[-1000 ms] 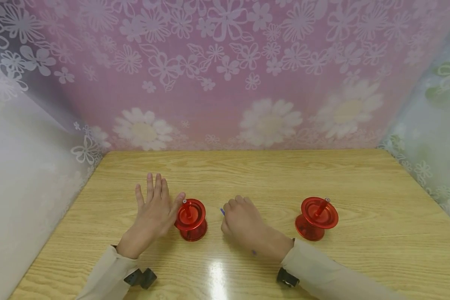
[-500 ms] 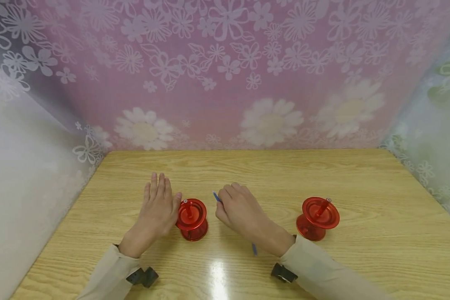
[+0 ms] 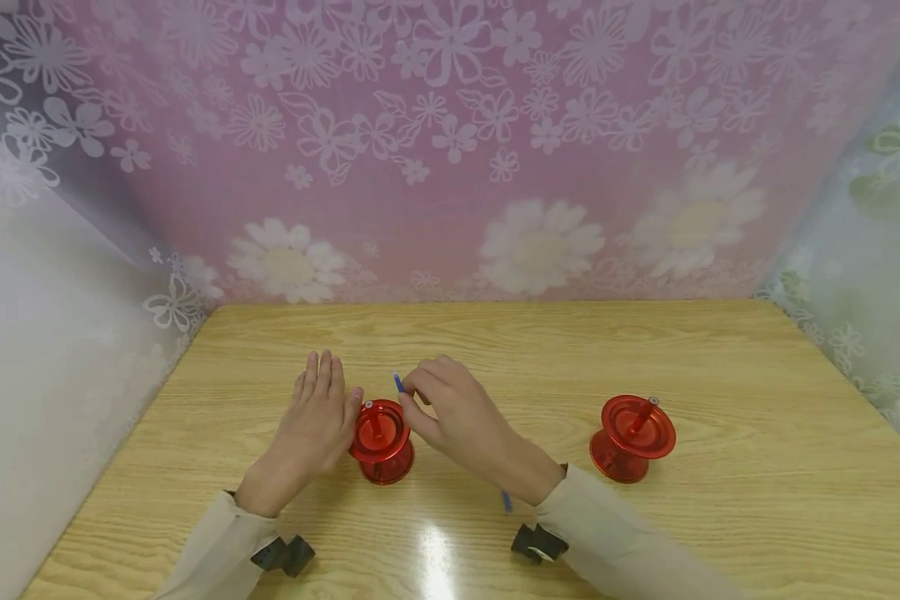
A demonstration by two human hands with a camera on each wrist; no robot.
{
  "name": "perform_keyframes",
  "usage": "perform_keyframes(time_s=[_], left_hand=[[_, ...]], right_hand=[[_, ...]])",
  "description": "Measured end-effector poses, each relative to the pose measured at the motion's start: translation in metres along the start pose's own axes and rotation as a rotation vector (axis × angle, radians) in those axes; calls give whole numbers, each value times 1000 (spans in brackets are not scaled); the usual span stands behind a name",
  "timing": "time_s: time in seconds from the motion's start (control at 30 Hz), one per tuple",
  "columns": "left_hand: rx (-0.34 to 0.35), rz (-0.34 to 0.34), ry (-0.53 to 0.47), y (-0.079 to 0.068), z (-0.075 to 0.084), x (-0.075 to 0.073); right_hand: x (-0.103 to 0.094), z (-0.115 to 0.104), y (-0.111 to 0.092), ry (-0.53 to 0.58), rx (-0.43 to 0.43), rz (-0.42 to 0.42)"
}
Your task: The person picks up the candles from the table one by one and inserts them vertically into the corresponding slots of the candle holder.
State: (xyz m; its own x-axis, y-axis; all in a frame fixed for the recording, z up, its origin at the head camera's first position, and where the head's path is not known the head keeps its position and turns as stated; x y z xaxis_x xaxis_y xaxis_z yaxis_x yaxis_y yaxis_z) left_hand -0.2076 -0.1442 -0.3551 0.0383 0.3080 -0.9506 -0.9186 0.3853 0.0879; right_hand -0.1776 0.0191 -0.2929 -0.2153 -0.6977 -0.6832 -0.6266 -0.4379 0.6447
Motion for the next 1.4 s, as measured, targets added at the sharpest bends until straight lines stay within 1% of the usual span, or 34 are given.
perform_keyframes(time_s=[0.1,0.2,0.27,0.43,0.5,0.73,0.87,1.13,1.23,1.4], left_hand=[[3,2,3,0,1,0],[11,13,9,1,2,-1],[16,14,13,2,3,-1],[19,7,17,2,3,1],[17,7,17,3,4,1],[17,-5,7,4,5,1],[13,-6,15,5,3,1],[6,-15,12,2,2,-1],[-1,-19,12,0,2,-2],[-2,-12,17,-1,2,-2]], right_hand=[[0,-1,3,59,29,-5],[1,-2,6,95,37,2],[1,-4,7,73,10,16],[3,-12,10,-33,-90,62],[3,-13,11,-37,-97,71],[7,-12,16,2,-56,38],[9,-13,19,20,-43,27],[9,-15,21,125,-23,15],[10,-17,21,132,-33,18],[12,-19,21,108,-41,21]])
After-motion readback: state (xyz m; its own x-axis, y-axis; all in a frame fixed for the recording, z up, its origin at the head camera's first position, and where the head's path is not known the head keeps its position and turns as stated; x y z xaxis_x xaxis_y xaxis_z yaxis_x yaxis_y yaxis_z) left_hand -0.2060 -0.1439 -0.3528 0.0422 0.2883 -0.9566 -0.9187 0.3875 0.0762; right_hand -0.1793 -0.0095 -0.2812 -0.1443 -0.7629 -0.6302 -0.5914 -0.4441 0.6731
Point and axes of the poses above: each hand's wrist, its own y-axis towards the middle knuckle, its own x-axis out of the palm, z = x × y, the point moved 6 cm from there along y, towards the middle knuckle, and after that the axes turned 8 degrees about x, right-handed, at the moved point
